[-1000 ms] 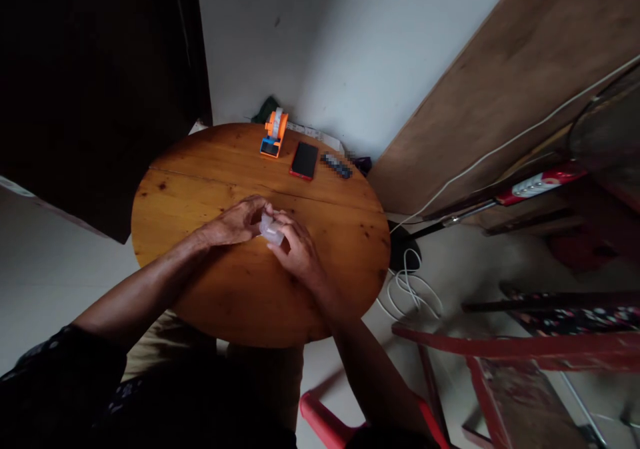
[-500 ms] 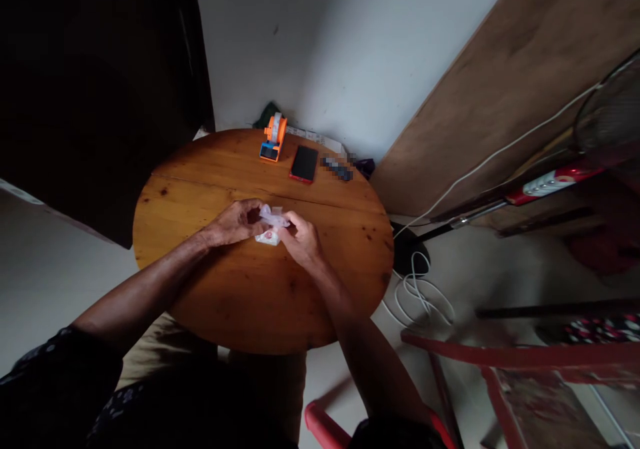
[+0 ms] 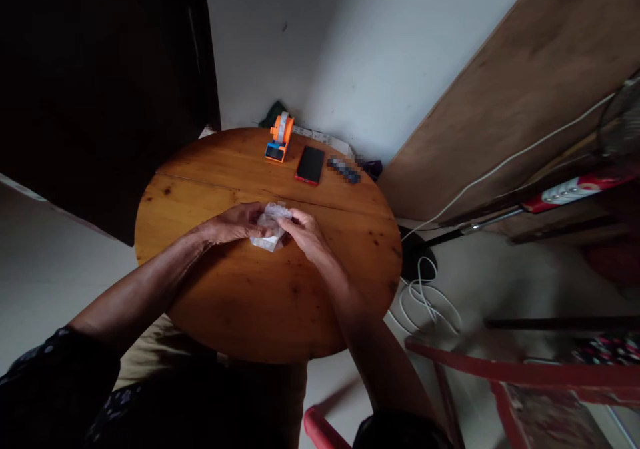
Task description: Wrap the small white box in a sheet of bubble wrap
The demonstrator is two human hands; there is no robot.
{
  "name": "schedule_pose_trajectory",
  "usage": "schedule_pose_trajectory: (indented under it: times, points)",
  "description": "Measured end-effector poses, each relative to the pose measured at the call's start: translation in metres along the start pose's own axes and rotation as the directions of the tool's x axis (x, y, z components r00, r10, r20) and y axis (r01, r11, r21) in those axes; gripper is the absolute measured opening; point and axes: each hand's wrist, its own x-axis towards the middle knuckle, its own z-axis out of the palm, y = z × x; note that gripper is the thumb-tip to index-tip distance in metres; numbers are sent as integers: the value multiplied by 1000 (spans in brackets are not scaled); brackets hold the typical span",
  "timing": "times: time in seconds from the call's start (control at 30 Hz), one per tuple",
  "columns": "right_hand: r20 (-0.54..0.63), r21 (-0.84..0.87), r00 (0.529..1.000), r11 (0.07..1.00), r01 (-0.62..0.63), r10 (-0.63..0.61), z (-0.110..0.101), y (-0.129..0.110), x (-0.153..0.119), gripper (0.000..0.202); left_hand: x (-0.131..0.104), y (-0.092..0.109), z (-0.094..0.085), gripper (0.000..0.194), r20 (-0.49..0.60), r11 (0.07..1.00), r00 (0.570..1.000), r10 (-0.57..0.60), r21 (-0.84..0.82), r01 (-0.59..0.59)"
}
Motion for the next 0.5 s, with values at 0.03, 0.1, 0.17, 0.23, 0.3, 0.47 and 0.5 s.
schedule_pose_trajectory:
  times: [0.03,0.1,0.17,0.23,0.3,0.47,0.5]
  points:
    - [-2,-26,1000,999,31,-31,0,0,0,30,1,-2,0,55,-13,999,1000,-4,-35,3]
    - [-22,-84,996,993,88,-90,1,1,-1,29,4,-5,0,57,-42,998,999,-17,-61,14]
    - [-59,-107,990,986,125,-131,3,4,-2,32,4,-6,-1,57,-75,998,997,-29,-61,24]
    - [-78,-114,985,982,147,-157,4,6,-5,35,4,-6,0,57,-110,999,993,-33,-43,28]
    - [-51,-135,983,977,166,-174,3,8,-8,38,4,-5,0,56,-143,999,989,-32,-19,30]
    - [94,-110,977,974,200,-191,-4,9,-10,44,4,-6,0,55,-167,998,985,-47,-41,41]
    - [96,-102,978,976,194,-184,-5,10,-10,45,4,-6,0,54,-172,998,984,-44,-42,38]
